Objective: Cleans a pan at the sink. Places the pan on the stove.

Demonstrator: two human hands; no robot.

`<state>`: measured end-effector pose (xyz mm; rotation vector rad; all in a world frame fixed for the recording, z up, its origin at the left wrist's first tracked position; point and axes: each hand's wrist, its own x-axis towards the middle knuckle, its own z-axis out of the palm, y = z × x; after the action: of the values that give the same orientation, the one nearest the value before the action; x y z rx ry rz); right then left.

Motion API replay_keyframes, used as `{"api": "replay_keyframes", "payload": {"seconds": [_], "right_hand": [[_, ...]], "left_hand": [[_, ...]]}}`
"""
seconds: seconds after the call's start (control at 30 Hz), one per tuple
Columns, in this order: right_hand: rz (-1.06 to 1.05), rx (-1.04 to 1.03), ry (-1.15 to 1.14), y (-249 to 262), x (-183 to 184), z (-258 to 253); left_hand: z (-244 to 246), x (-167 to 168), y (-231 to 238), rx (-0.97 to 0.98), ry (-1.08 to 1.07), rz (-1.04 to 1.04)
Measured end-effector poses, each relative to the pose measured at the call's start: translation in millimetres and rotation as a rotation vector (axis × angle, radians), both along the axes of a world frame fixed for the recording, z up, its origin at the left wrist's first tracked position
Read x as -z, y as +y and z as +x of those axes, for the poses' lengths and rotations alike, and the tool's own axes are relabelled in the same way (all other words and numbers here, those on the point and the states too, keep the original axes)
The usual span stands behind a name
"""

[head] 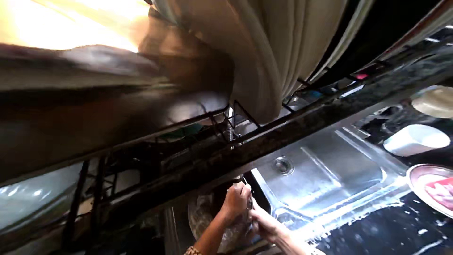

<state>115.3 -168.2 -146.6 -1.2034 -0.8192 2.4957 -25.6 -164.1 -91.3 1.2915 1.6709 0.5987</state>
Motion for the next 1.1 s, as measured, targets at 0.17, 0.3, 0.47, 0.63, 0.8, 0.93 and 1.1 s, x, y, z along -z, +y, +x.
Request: {"api": "replay_keyframes", "payload": {"seconds": [0.17, 0.3, 0.47, 0.63, 0.8, 0.93, 1.1], "right_hand": [[0.004, 0.001, 0.029, 1, -2, 1], [-0.013, -0.005, 0.055, 3, -3, 2], [-0.012, 0.034, 0.036, 4, -2, 0], [0.014, -0.001, 0.032, 4, 5, -6], [0.206, -0.036, -0.114, -7, -4, -21], [0.515, -0.116, -0.251, -15, 3, -28], [0.763, -0.239, -0.384, -22, -5, -26]], "left_hand": [[18, 7, 14, -0.214, -0.073, 0.106], [8, 3, 27, -0.217, -0.287, -0.006], [-22, -17, 22, 0.086, -0.48, -0.13], [-22, -1, 17, -0.213, -0.325, -0.042], [9, -23, 4, -0.185, 0.188, -0.164], [-4, 0, 3, -0.36, 0.115, -0.163], [-25, 10, -14, -0.427, -0.134, -0.053]]}}
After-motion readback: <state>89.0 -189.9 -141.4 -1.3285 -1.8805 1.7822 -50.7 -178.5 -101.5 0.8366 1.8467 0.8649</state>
